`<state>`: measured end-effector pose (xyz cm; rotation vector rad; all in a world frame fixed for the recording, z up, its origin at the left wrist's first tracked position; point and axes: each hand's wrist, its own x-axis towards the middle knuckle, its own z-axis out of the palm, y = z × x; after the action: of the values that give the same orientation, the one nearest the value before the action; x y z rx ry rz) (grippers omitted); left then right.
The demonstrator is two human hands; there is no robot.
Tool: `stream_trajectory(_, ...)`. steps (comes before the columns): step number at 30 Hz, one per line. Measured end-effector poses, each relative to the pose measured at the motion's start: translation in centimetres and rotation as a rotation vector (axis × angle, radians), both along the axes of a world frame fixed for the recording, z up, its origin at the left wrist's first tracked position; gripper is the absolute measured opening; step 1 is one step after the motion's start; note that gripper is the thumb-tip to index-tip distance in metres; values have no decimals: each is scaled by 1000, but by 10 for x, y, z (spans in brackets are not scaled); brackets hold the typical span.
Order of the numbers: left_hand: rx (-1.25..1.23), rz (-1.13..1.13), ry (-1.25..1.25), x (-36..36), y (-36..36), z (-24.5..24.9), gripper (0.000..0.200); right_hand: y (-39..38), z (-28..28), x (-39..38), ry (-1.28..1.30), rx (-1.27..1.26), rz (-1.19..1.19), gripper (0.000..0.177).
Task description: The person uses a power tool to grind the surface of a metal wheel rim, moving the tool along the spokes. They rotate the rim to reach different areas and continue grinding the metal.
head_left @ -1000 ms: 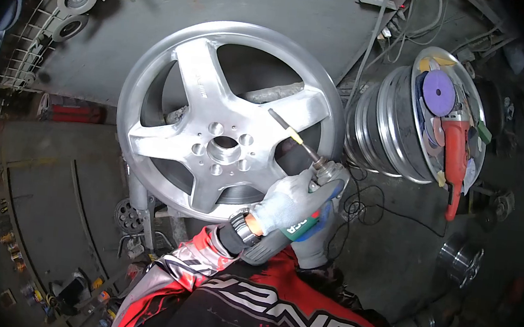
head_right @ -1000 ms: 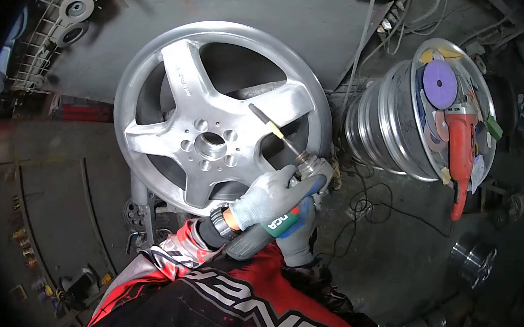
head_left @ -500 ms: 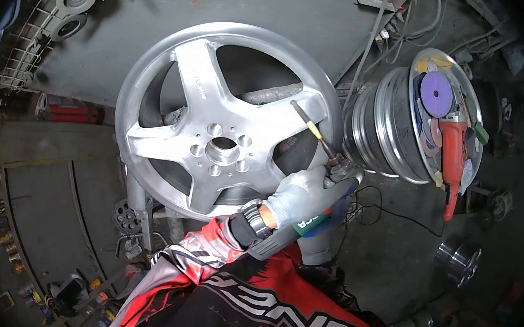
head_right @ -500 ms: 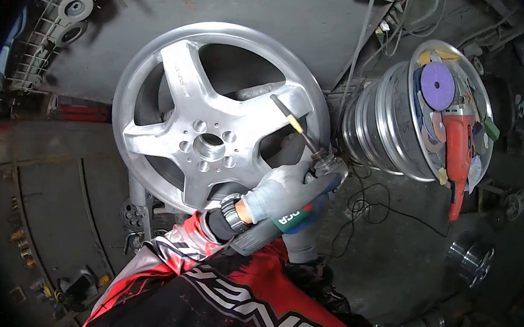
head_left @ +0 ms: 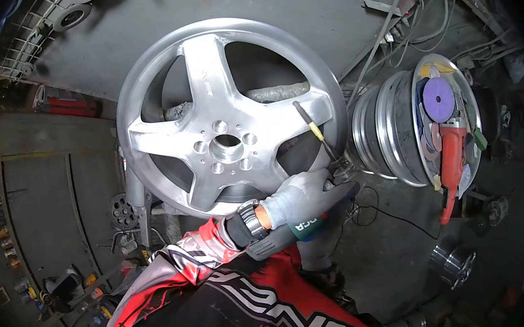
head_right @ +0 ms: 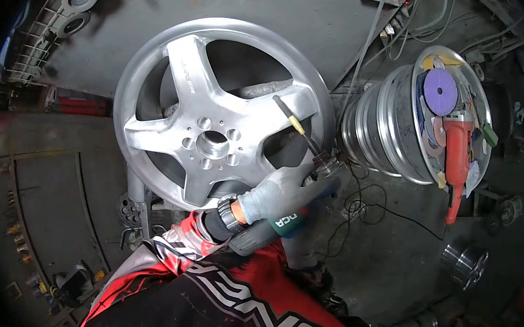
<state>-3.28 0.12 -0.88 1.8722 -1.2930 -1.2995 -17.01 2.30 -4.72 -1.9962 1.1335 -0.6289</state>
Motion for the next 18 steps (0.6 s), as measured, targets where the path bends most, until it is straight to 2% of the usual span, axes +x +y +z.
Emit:
stream_trajectory(2,-158,-86,9,3,4,-6,36,4,9,5,-658,591,-168,56)
stream_trajectory(3,-159,-86,8,6,9,-7,36,7,3,4,-658,590,-167,56)
stream_trajectory(5,-265,-70,-13,11,22,-8,38,15,-13,-1,71,-435,-49,56)
stream_trajectory(6,-264,-72,-16,14,25,-5,38,16,-17,-5,69,-434,-51,56)
stream_trajectory(8,-458,-186,-235,17,29,4,36,16,-20,-9,-24,-41,13,61)
stream_trajectory(9,-461,-191,-233,16,25,4,36,17,-19,-6,-24,-44,8,61)
stream_trajectory(11,-388,-227,-132,12,10,5,34,18,-14,-2,-328,212,-148,44)
stream_trajectory(12,-389,-229,-129,12,7,8,34,15,-8,-3,-325,210,-151,44)
stream_trajectory(14,-265,-169,3,12,3,15,34,8,2,-4,-42,-229,-115,47)
stream_trajectory(15,-260,-169,3,14,7,11,34,12,-3,-5,-43,-224,-115,47)
stream_trajectory(17,-544,-271,-149,22,21,-1,37,22,-19,-5,-292,153,-73,57)
stream_trajectory(18,-539,-276,-153,26,27,-2,37,29,-21,-2,-297,158,-76,57)
